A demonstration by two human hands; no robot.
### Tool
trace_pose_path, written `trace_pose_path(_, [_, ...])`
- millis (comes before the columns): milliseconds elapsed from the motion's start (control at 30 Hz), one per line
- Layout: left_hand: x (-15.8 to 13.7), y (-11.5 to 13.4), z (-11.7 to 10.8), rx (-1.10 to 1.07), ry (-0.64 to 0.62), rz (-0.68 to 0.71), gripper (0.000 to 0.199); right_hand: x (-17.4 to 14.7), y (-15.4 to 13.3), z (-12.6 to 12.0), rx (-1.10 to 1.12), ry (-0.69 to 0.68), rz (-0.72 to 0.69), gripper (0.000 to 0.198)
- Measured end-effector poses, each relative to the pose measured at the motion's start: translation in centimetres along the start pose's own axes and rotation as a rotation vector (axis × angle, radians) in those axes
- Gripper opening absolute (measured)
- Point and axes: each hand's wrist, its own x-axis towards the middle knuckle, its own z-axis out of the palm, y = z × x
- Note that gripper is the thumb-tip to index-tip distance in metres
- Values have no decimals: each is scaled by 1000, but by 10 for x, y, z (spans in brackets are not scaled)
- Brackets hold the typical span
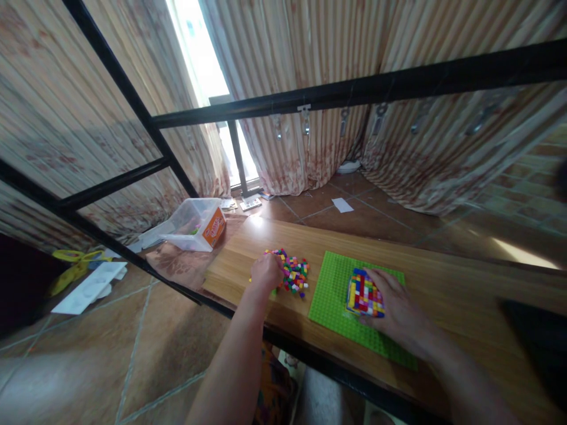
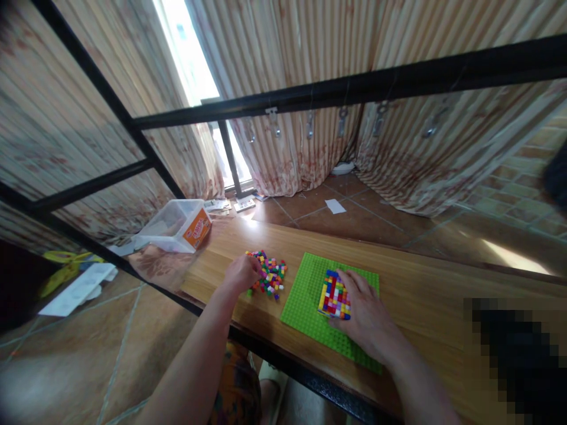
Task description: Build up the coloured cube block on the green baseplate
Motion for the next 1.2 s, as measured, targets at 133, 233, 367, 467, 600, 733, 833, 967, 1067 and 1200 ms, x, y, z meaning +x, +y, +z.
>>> trace_pose_path(133, [-1,0,-2,13,-3,18,18,1,-2,-1,9,-5,14,93])
trace_pose_path(233, [-3,2,-4,23,-10,38,17,1,-2,-2,4,-9,15,93])
trace_pose_path(367, [-5,7,-5,43,-8,45,17,2,-2,-3,15,-4,12,93])
trace_pose_path(467, [-5,11,-4,53,-6,40,15,1,-4,-4,14,-5,11,92])
trace_pose_path(600, [-4,15,-2,60,4,48,15,1,-7,-6,18,-8,3,93])
trace_pose_path(733, [-5,11,-7,59,1,65,18,2,-11,-8,54,-16,20,95])
trace_pose_path(833, [-9,10,-15,-7,3,65,20,2,-15,-11,75,-27,43,97])
trace_pose_path(967, [-20,28,-18,-132,102,148,17,1,-17,-16,114,-82,51,99])
trace_pose_path(1067, [-31,57,-10,-181,122,333,25,-1,-17,-21,136,-95,51,100])
trace_pose_path(1200, [-43,91,3,-202,133,496,17,-4,-19,-33,161,-62,75,97])
